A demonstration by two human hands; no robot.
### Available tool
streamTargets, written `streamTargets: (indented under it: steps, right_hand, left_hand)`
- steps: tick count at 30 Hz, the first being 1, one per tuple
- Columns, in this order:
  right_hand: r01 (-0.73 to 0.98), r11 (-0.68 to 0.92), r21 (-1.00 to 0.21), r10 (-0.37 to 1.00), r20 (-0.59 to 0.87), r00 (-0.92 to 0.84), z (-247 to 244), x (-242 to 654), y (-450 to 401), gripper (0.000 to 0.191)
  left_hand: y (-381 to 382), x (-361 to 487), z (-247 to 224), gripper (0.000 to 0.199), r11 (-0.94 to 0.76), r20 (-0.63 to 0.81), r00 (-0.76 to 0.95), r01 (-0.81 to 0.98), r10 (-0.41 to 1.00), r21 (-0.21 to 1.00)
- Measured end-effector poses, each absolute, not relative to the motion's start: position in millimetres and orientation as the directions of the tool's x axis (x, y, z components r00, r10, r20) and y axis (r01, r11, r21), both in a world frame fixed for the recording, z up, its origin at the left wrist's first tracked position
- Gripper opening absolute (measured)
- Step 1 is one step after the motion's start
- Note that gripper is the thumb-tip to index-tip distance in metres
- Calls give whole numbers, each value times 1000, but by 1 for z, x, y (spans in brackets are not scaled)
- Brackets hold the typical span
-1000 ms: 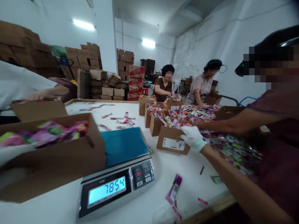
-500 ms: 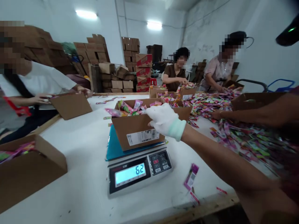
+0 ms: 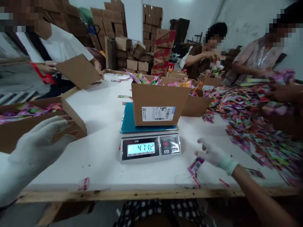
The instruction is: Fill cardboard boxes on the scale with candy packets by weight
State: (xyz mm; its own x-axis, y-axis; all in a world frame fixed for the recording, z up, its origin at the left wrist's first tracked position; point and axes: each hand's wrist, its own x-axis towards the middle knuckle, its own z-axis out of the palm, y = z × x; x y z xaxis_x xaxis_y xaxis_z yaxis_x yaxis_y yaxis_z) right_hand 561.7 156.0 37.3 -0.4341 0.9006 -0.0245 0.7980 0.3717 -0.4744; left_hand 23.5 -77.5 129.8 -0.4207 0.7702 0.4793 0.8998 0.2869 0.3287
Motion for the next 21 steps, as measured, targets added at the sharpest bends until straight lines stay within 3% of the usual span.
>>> streamTargets:
  steps: [2,4,7,8,10,13,15,18,21]
  right_hand:
    - [815,333,-474,900,-99,-425,-7,568,135,48]
    - [813,359,-459,897,-71,-437,-31,566,119,35]
    - [798,387,-462,892,-30,-450,-37,562,113,31]
    - [797,382,-468,895,-26,-445,-36,562,115,31]
    - [796,369,-479,903,-19,-430,-36,563,120,31]
    - [784,367,-500,902,-13,-431,-40,565,124,30]
    - [778,368,-510,901,-13,-434,-43,566,124,29]
    - [767,370,-524,902,5,-431,-47,564,123,27]
    - [753,374,-541,904,33,-425,-49,561,123,29]
  left_hand:
    - [-63,38,145,44,163,569,-354,919,743,359]
    - [-39,62,176,34,109,577,-326,919,749,378]
    - [3,106,235,61,87,554,-288,929,781,359]
    - [18,120,254,73,32,533,-214,944,818,330]
    - [48,144,283,79,-78,506,-11,985,862,155]
    - [93,164,307,65,-186,349,182,982,919,-22]
    - [120,168,312,52,-179,192,174,984,966,9]
    - [143,165,316,37,-87,35,83,984,996,159]
    - [135,165,329,39,-36,135,4,970,991,239]
